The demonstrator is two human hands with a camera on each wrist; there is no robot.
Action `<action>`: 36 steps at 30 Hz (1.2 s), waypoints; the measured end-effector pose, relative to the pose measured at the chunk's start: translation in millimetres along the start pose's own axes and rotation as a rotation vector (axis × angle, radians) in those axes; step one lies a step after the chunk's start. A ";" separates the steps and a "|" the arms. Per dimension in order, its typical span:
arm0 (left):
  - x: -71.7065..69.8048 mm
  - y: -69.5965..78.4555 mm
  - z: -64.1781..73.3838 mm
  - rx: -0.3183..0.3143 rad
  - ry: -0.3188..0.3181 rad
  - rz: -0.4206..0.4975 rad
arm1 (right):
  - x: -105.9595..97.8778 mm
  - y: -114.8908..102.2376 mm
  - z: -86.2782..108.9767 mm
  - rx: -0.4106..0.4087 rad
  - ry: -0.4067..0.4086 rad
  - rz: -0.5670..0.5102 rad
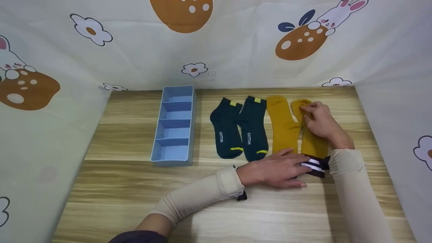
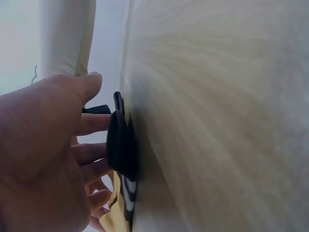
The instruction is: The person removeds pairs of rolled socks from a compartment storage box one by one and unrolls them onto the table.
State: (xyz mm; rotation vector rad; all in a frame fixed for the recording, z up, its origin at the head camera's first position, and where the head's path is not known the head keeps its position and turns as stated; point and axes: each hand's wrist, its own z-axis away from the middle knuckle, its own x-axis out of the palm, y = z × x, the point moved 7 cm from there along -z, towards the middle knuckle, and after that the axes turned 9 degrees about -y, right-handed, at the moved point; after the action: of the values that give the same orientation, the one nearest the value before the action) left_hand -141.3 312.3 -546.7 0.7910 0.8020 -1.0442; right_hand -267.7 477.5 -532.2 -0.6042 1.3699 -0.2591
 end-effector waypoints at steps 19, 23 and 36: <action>4.0 -13.8 -6.5 0.035 0.008 -0.016 | 3.4 2.3 -13.4 0.032 -0.056 -0.042; 4.5 -17.4 -7.7 0.049 0.024 -0.030 | 3.2 2.3 -17.2 0.026 -0.053 -0.038; -22.1 -59.6 30.3 0.084 0.235 0.030 | -2.1 -5.6 -13.0 0.147 0.034 -0.062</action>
State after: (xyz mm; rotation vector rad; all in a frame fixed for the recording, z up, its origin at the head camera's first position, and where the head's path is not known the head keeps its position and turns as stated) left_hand -198.2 277.9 -523.4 1.0072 0.9469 -0.9741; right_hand -279.7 470.7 -528.4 -0.5217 1.3533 -0.4186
